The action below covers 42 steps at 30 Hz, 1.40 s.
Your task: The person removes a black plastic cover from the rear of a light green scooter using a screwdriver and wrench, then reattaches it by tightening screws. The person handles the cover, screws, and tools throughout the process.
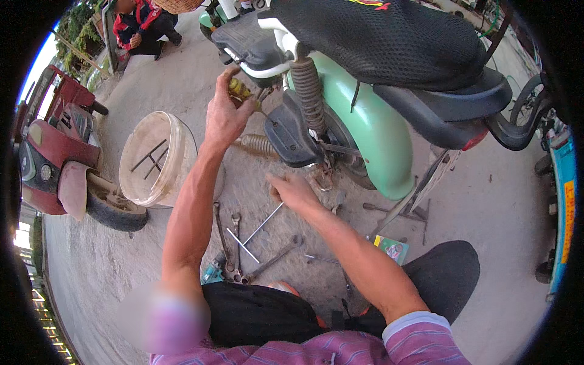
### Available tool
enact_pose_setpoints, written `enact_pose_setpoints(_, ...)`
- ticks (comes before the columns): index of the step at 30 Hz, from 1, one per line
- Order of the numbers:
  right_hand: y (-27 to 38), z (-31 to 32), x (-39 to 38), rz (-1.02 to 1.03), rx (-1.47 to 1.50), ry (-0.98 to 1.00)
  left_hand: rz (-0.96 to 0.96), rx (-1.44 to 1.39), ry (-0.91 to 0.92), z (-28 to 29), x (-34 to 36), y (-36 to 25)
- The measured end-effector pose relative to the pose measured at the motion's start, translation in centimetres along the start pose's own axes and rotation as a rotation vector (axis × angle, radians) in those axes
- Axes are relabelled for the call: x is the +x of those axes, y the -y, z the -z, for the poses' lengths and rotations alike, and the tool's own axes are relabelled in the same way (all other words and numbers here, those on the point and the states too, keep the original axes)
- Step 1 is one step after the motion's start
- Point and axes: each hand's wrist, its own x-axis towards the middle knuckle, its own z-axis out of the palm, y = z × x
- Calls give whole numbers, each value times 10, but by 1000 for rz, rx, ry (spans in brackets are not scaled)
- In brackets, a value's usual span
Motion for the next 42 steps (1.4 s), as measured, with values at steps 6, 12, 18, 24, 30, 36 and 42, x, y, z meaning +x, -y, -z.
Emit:
enact_pose_setpoints(6,-36,6,23,-277,918,-40,12,395,112,3,1,-37)
enact_pose_setpoints(12,-36,13,54,-298,1069,47,-123,366,186,-3,24,-51)
enact_pose_setpoints(18,-39,7,64,-259,1064,-30,-56,484,379,13,42,-61)
enact_pose_setpoints(24,-34,6,63,-214,1143,-13,-49,491,424,4,53,-65)
enact_pose_setpoints(30,-34,2,59,-223,1119,-86,-142,322,459,7,38,-65)
enact_pose_setpoints(36,-33,0,57,-233,1118,-125,8,608,507,21,43,-64)
enact_pose_setpoints(42,-42,-2,60,-246,1079,-121,-216,340,483,11,39,-68)
